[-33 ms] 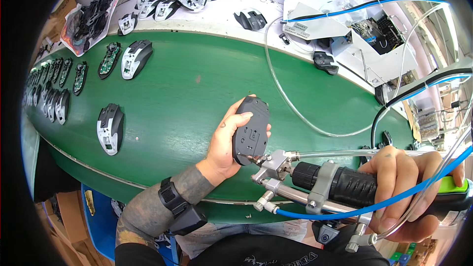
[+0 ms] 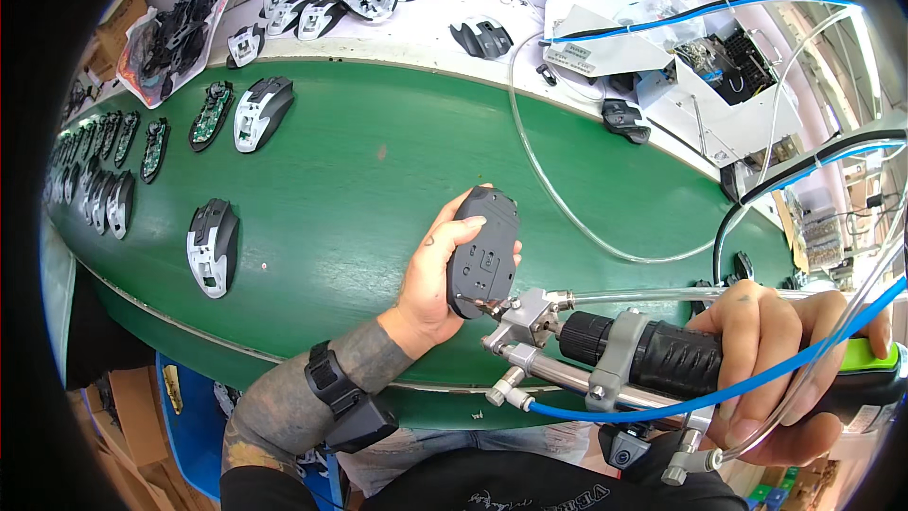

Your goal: Screw the bottom cover onto computer mice using a power screwdriver.

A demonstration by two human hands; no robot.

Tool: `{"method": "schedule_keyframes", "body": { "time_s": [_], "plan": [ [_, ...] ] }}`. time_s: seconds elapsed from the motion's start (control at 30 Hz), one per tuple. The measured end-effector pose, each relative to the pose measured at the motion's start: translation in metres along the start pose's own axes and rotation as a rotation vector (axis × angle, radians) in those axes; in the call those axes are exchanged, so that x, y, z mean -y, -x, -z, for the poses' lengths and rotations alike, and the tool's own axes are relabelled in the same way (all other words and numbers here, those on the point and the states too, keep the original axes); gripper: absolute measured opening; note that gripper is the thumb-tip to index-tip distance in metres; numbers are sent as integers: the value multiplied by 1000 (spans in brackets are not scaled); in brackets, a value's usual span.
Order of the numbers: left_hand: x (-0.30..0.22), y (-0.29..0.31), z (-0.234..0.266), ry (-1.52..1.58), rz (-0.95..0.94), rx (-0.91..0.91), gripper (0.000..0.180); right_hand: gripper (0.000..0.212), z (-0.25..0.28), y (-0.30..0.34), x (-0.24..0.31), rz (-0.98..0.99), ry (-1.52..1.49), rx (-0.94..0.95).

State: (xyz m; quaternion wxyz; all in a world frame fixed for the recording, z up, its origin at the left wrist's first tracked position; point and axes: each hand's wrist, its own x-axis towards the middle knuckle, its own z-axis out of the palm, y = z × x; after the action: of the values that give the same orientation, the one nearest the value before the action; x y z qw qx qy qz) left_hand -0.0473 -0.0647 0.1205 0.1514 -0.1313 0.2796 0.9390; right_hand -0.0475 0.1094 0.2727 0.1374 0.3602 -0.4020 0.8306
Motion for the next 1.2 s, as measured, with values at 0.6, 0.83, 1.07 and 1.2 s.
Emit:
{"method": "schedule_keyframes", "body": {
  "time_s": [0.6, 0.83, 1.07, 1.2],
  "plan": [
    [-158, 85, 88, -2403, -650, -919, 46, 48, 23, -15, 16, -133, 180, 6],
    [-220, 81, 126, -2311, -795, -634, 42, 54, 22, -19, 19, -182, 236, -111],
    [-322, -14, 141, -2459, -735, -675, 45, 61, 15, -21, 28, -316, 154, -69],
    [-326, -38, 175, -2441, -475, -696, 46, 61, 18, -21, 30, -311, 162, -55]
  ]
}}
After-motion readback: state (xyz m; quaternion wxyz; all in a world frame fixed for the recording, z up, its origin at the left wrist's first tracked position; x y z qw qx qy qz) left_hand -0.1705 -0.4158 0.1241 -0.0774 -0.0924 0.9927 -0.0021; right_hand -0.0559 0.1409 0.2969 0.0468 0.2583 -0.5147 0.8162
